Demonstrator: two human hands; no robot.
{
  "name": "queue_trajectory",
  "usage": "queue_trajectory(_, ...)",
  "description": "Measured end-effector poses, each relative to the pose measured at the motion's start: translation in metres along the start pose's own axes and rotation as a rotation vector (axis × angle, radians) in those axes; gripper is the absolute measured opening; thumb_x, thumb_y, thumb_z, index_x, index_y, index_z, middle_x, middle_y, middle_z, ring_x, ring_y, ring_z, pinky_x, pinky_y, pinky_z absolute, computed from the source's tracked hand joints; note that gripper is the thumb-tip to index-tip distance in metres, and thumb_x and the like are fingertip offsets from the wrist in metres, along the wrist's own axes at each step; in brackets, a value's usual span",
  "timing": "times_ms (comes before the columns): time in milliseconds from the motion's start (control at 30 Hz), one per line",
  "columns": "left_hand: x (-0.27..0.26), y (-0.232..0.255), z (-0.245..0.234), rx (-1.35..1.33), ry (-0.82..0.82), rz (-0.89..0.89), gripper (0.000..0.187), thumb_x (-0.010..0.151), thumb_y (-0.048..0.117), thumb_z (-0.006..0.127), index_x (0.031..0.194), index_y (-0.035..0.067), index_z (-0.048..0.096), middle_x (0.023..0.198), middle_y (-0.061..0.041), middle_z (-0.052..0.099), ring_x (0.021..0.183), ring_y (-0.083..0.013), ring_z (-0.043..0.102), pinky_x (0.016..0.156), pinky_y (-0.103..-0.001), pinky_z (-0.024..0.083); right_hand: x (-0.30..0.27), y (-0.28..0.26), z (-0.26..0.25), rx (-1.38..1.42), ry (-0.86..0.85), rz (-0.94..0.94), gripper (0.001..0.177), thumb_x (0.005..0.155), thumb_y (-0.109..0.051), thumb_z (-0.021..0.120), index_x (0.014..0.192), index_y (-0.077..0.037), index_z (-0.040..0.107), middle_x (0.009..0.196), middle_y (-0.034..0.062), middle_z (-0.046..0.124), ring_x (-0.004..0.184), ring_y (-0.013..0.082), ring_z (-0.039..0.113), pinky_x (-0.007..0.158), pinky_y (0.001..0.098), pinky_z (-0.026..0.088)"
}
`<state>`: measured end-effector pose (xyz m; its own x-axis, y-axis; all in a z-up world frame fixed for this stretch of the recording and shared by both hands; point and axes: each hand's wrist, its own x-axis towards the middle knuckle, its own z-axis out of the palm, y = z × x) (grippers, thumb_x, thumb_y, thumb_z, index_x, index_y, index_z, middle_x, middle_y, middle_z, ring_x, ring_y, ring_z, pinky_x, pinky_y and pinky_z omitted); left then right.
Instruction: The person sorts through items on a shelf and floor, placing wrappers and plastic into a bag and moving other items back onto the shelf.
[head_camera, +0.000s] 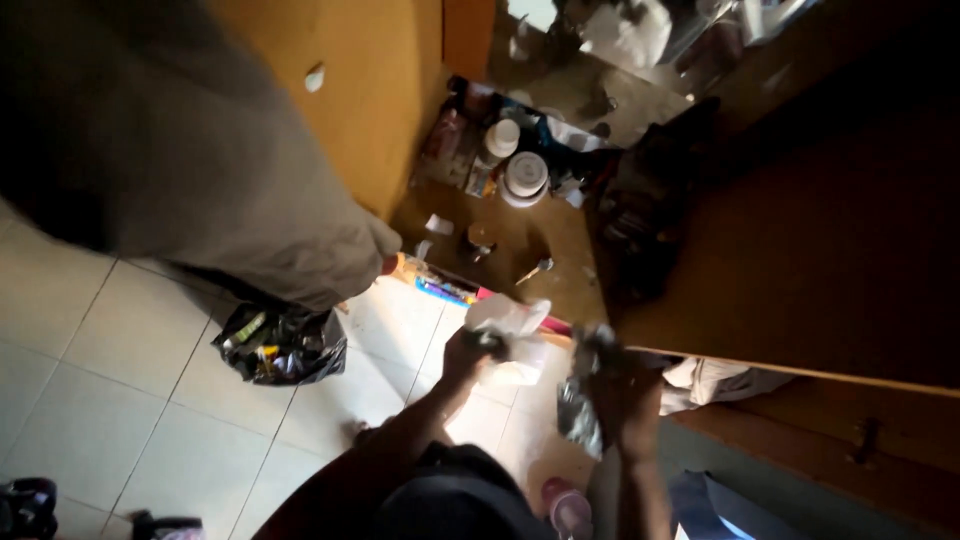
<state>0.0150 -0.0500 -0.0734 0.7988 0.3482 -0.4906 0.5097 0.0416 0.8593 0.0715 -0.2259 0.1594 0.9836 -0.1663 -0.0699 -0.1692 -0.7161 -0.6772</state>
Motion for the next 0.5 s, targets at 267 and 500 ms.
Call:
queue_trajectory(267, 0.084, -0.009, 0.040, 0.127, 0.072, -0.150, 0.026, 0.067, 0.040, 0.076, 0.079, 0.017, 0.079, 0.080, -0.004, 0.077, 0.080, -0.0214, 0.071, 0.070, -0.035, 0.049, -0.035, 0.045, 0.007, -0.242, -0.297, 0.112, 0.030, 0.085, -0.034, 0.068, 0.112, -0.041, 0.079, 0.099, -0.0132, 0.083, 0.080, -0.0039, 0.067, 0.068, 0.0257, 0.054)
queue_trajectory(500, 0.165, -0.065, 0.078, 0.238, 0.320, 0.186, 0.022, 0.068, 0.025, 0.077, 0.082, 0.008, 0.072, 0.077, -0.004, 0.066, 0.076, -0.0192, 0.058, 0.071, -0.036, 0.048, -0.047, 0.024, 0.022, 0.018, -0.242, 0.163, 0.022, 0.084, -0.025, 0.074, 0.103, -0.031, 0.083, 0.091, -0.0182, 0.086, 0.071, -0.0074, 0.068, 0.062, 0.0140, 0.060)
